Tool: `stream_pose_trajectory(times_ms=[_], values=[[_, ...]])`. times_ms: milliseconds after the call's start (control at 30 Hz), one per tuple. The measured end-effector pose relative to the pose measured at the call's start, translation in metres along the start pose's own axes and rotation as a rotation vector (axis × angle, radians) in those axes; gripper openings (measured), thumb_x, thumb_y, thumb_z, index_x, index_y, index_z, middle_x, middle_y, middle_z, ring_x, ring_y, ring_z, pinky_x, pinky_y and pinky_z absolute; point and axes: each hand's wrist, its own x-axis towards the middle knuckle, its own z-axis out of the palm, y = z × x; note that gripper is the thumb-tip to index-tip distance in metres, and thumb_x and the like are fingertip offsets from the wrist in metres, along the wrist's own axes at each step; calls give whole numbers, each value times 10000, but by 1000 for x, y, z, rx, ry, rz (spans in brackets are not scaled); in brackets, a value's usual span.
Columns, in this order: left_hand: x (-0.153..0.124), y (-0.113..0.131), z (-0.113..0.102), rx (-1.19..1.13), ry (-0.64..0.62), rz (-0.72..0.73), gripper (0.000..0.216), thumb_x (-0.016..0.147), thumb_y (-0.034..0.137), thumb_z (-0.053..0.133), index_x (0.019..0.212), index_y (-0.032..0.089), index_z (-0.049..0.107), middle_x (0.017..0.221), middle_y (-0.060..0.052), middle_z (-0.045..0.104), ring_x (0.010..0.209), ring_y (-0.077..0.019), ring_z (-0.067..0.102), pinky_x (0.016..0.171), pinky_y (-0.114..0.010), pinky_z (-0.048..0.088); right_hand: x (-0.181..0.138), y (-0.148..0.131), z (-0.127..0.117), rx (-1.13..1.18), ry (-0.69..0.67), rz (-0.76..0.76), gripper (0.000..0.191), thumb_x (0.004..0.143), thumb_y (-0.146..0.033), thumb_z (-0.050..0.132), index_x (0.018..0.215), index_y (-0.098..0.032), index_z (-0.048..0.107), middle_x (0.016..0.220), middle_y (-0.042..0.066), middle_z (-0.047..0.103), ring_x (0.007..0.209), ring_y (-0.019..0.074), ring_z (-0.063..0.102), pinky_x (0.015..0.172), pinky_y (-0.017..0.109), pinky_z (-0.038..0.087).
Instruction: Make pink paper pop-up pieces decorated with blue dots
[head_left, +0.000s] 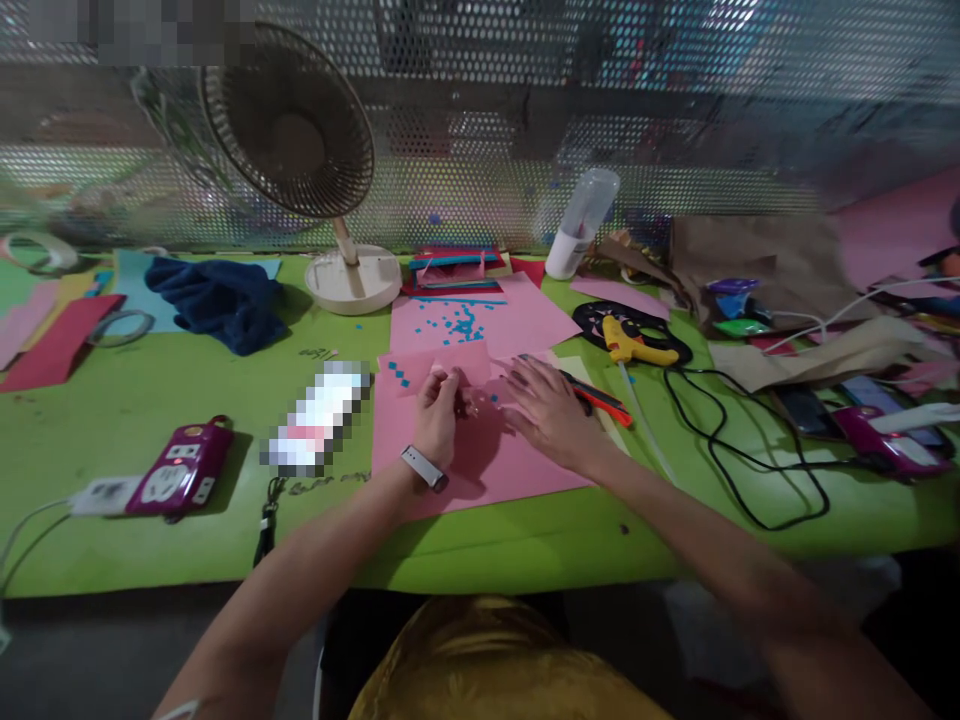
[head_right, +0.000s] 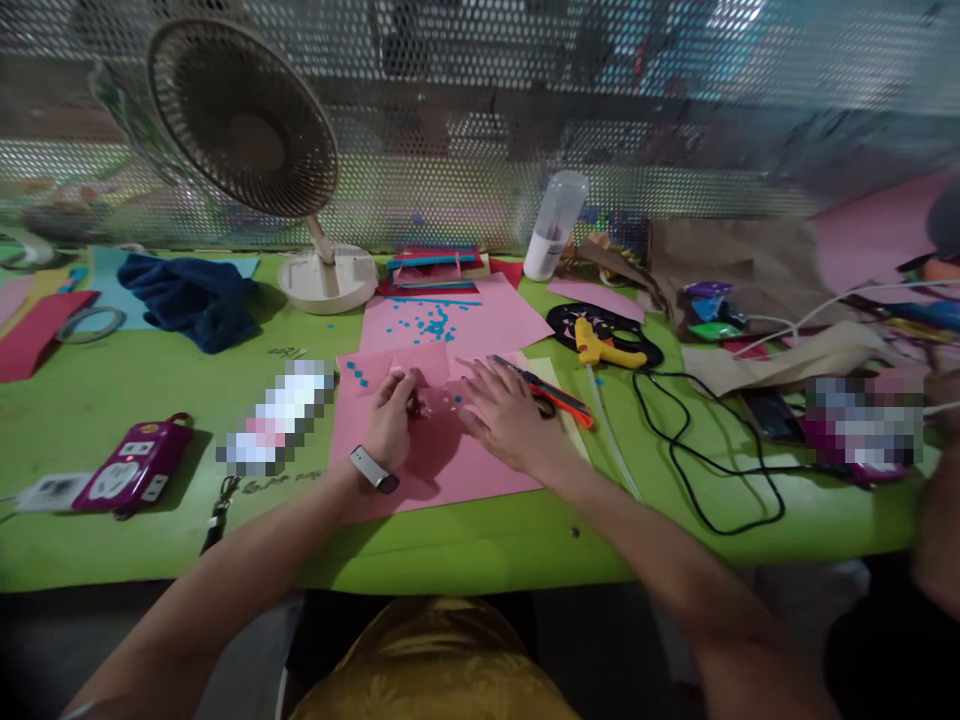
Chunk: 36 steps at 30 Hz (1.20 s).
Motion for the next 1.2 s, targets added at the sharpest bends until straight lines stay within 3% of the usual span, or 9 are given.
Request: stream_pose_trajectory(times_ms=[100,200,300,433,633,767,967,1100,1200], values=[[0,0,0,-7,-3,-4,379,727,459,747,763,210,464,496,90,524,400,-73,497,433,-180,378,19,16,-8,-4,29,28,519,1008,-477,335,1362,-199,592,1472,132,493,1408,304,353,1152,523,307],[-1,0,0,4,-24,-10,433,701,511,763,749,211,453,480,87,523,392,-78,494,425,-187,378,49,34,0,-40,32,59,462,1007,-395,352,1328,-207,625,1455,137,506,1390,319,365,1130,541,316],[-3,1,1,11,-35,-33,470,680,544,778,746,213,450,470,81,528,384,-79,484,421,-193,379,79,48,17,-90,-31,86,466,1001,-342,371,1394,-180,563,1484,166,465,1385,343,367,1112,539,325],[-5,2,1,17,-54,-58,456,711,543,764,748,210,455,467,77,529,386,-77,489,433,-195,388,107,53,37,-165,-117,-6,508,987,-328,419,1469,-174,462,1532,188,396,1401,361,355,1097,522,338],[-4,-2,-2,21,-73,-58,425,726,542,746,782,202,497,471,74,544,388,-81,494,426,-201,388,131,51,57,-233,-174,23,543,995,-470,378,1457,-205,482,1540,160,411,1423,348,338,1137,503,289],[-3,-2,-2,15,-72,-60,407,734,524,744,779,202,499,478,72,551,384,-81,491,420,-199,379,132,57,65,-203,-169,-18,534,994,-458,394,1456,-207,484,1546,145,410,1434,337,322,1153,513,261],[-5,0,0,30,-58,-65,412,719,518,757,776,206,494,476,70,546,390,-86,499,419,-195,371,130,73,66,66,8,92,481,984,-454,434,1388,-233,573,1487,117,495,1403,323,378,1160,515,260],[-6,0,1,32,-51,-47,419,704,522,764,768,206,496,458,74,532,388,-80,479,428,-196,378,129,84,59,442,136,105,402,992,-369,413,1295,-251,650,1339,76,638,1288,237,528,1125,446,356],[-7,1,2,41,-55,-34,417,706,526,762,757,203,502,454,73,526,394,-77,475,430,-192,373,126,88,53,515,161,148,383,973,-297,435,1275,-231,660,1312,79,657,1219,210,589,1060,391,432]])
